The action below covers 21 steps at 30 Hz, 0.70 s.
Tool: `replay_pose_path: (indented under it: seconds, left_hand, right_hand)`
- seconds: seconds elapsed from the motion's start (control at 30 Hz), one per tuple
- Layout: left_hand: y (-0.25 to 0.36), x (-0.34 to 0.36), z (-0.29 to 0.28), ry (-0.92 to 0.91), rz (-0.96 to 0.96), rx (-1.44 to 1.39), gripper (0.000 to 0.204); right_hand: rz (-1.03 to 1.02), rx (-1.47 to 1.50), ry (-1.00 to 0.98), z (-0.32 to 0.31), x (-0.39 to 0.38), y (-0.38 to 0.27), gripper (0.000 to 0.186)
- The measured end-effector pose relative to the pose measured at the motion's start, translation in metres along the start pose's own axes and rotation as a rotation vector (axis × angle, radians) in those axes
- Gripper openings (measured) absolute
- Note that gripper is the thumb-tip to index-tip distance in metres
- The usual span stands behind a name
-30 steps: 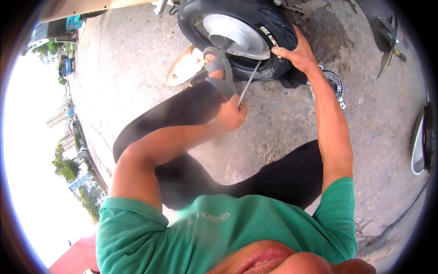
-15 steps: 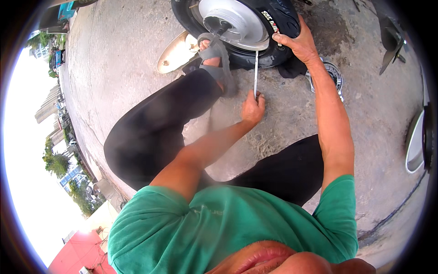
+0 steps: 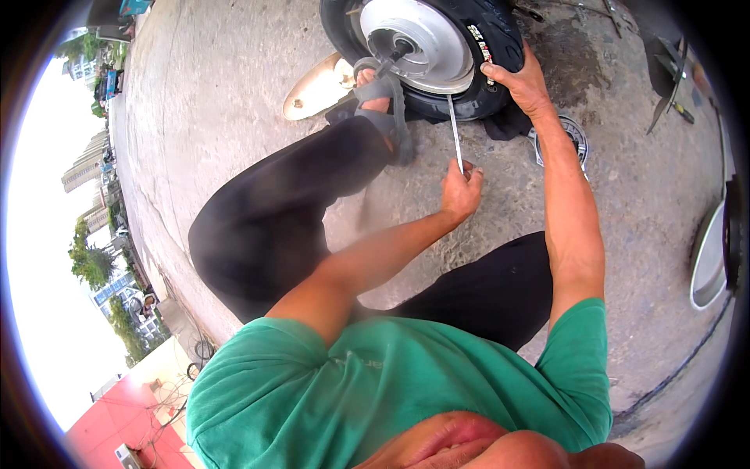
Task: The person removes a tire from a wheel rim by hand and using a tool, then attempts to fit a new tire onto the rim.
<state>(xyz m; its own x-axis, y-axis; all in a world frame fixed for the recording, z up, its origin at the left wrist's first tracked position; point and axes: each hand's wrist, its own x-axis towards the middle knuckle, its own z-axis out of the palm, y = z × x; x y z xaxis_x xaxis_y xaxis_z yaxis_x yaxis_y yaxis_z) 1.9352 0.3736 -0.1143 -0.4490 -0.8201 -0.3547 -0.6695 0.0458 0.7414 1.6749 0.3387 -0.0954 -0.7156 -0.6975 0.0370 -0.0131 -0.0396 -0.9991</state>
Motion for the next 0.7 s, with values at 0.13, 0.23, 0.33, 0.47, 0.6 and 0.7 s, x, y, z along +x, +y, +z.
replay_pose_path:
  seconds: [0.13, 0.23, 0.33, 0.47, 0.6, 0.7]
  left_hand:
    - [-0.008, 0.000, -0.014, -0.123, -0.128, -0.081, 0.024]
    - [0.016, 0.008, -0.043, -0.252, -0.234, -0.126, 0.026]
    - [0.045, 0.009, -0.075, -0.327, -0.303, -0.037, 0.028]
    - [0.073, 0.028, -0.109, -0.442, -0.426, -0.055, 0.027]
    - [0.075, 0.022, -0.095, -0.443, -0.523, -0.165, 0.024]
    - [0.059, 0.001, -0.057, -0.349, -0.479, -0.279, 0.022]
  right_hand:
    - [0.019, 0.031, -0.036, 0.002, -0.003, -0.018, 0.085]
    - [-0.010, 0.038, -0.004, -0.003, -0.005, -0.018, 0.080]
    - [-0.001, 0.061, -0.017, -0.002, -0.004, -0.014, 0.083]
    - [0.019, 0.107, -0.058, -0.001, -0.001, -0.011, 0.091]
    - [0.036, 0.035, -0.013, -0.008, 0.000, 0.007, 0.096]
    - [0.046, -0.012, -0.007, -0.003, -0.003, -0.001, 0.097]
